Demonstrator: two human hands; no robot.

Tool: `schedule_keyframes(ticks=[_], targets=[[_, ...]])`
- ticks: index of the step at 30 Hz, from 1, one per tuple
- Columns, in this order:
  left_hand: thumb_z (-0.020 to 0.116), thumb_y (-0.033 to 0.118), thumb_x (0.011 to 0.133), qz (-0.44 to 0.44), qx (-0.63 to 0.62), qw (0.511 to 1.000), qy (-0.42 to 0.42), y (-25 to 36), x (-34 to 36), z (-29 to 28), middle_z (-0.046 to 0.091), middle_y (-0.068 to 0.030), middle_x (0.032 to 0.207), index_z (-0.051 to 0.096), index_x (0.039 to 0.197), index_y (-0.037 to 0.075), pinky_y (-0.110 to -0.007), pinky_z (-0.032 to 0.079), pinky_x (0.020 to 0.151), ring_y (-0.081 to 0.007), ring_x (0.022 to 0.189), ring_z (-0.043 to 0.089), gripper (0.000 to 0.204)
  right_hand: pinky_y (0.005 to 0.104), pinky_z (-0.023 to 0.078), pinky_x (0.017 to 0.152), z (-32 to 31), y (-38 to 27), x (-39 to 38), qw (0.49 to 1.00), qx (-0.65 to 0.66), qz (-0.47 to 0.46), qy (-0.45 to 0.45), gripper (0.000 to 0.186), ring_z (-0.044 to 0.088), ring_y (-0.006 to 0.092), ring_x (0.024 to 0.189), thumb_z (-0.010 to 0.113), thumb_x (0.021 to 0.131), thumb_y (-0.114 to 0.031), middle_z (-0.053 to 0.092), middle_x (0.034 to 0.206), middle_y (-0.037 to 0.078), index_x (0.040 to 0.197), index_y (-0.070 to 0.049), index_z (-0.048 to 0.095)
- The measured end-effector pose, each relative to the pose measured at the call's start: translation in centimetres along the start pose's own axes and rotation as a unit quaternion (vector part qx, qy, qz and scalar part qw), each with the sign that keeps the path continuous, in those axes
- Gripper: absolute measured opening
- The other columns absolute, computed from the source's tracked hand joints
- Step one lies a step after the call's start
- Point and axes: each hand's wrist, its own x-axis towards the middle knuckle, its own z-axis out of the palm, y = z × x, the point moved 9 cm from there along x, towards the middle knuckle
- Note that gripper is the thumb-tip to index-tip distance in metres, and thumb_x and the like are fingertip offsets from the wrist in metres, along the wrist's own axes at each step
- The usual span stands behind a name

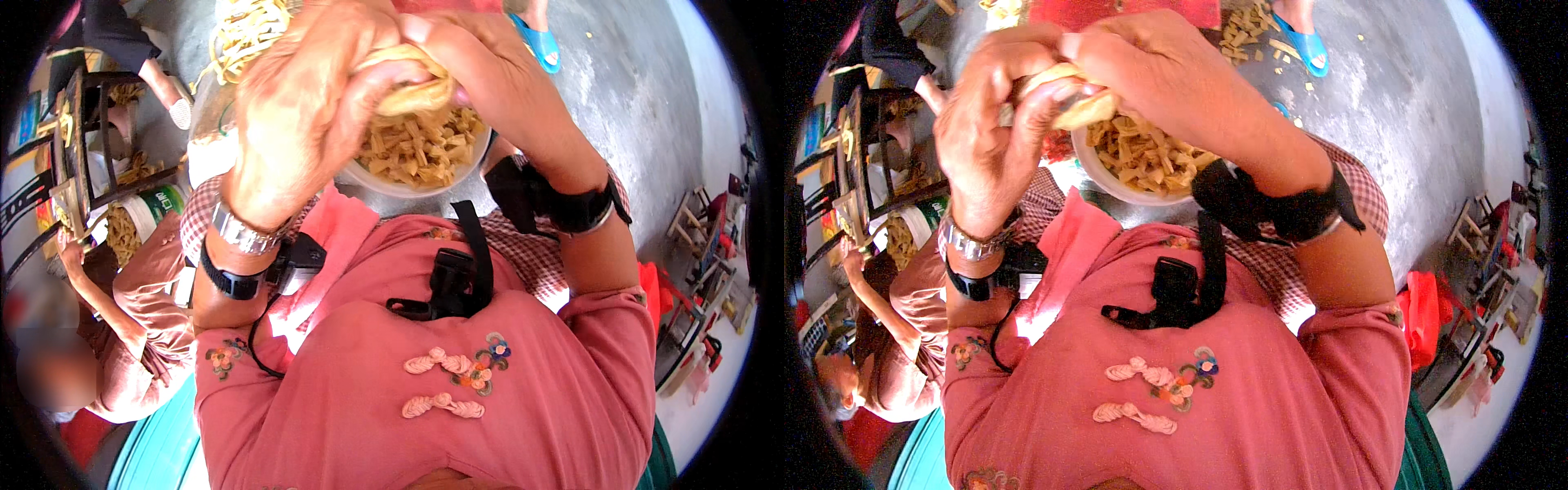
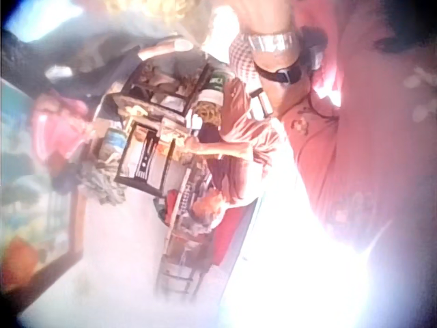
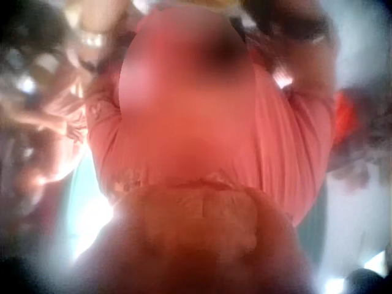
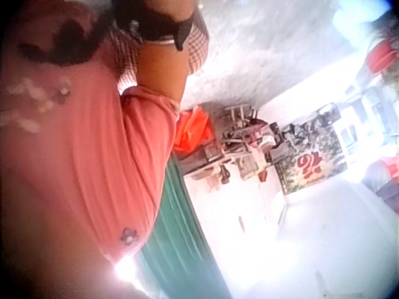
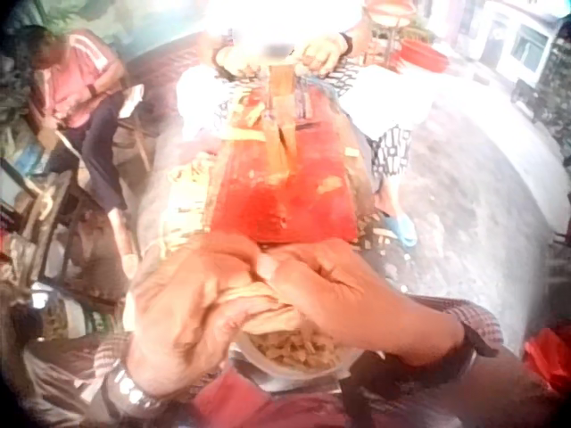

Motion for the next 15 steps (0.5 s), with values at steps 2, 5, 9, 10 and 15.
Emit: schedule_keyframes(ticks=[2, 5, 9, 10, 15], targets=[[0.060, 0.013, 0.088, -0.112, -0.144, 0.983, -0.026, -1.5, 0.2, 0.9, 0.062, -0.0023, 0.081, 0.057, 0.101, 0.004, -0.022, 0.045, 0.065, -0.0112, 0.072, 0.059, 0.016, 0.0280, 0.043, 0.063, -0.5, -1.9, -0.5, 0.995, -0.047, 0.047, 0.073, 0.027, 0.055, 0.0141, 0.067, 0.051, 0.091, -0.024, 0.056, 0.074, 0.008, 0.086, 0.002, 0.056], [0.057, 0.014, 0.091, -0.302, -0.592, 0.747, 0.004, -3.4, -1.3, 3.5, 0.059, -0.0005, 0.077, 0.053, 0.110, 0.002, -0.018, 0.035, 0.053, -0.0036, 0.061, 0.047, 0.023, 0.0254, 0.044, 0.068, -0.6, -4.6, -1.4, 0.985, -0.137, -0.026, 0.099, 0.027, 0.055, 0.0125, 0.076, 0.048, 0.090, -0.023, 0.057, 0.083, 0.006, 0.099, 0.001, 0.057], [0.056, 0.009, 0.090, -0.258, -0.743, 0.617, -0.020, -1.1, 0.3, 4.4, 0.063, -0.0037, 0.100, 0.051, 0.122, 0.001, -0.019, 0.044, 0.068, -0.0056, 0.078, 0.055, 0.033, 0.0251, 0.044, 0.068, -2.4, -4.7, -3.0, 0.968, -0.155, -0.095, 0.175, 0.027, 0.055, 0.0132, 0.076, 0.048, 0.094, -0.025, 0.058, 0.086, 0.008, 0.096, 0.001, 0.056], [0.055, 0.006, 0.090, -0.251, -0.752, 0.608, -0.041, -0.6, 0.5, 4.3, 0.062, -0.0032, 0.100, 0.051, 0.122, 0.001, -0.019, 0.044, 0.068, -0.0054, 0.078, 0.054, 0.033, 0.0249, 0.044, 0.068, -2.8, -4.4, -3.4, 0.969, -0.128, -0.071, 0.199, 0.028, 0.055, 0.0130, 0.076, 0.047, 0.094, -0.025, 0.059, 0.086, 0.008, 0.096, 0.002, 0.056], [0.057, 0.006, 0.087, -0.132, -0.539, 0.832, 0.007, -1.0, 0.8, 2.9, 0.062, -0.0079, 0.094, 0.051, 0.123, 0.001, -0.029, 0.048, 0.075, -0.0166, 0.082, 0.058, 0.037, 0.0243, 0.043, 0.067, -3.1, -2.6, -3.4, 0.971, -0.098, 0.002, 0.218, 0.035, 0.053, 0.0125, 0.073, 0.046, 0.095, -0.031, 0.059, 0.080, 0.007, 0.095, 0.003, 0.058]])
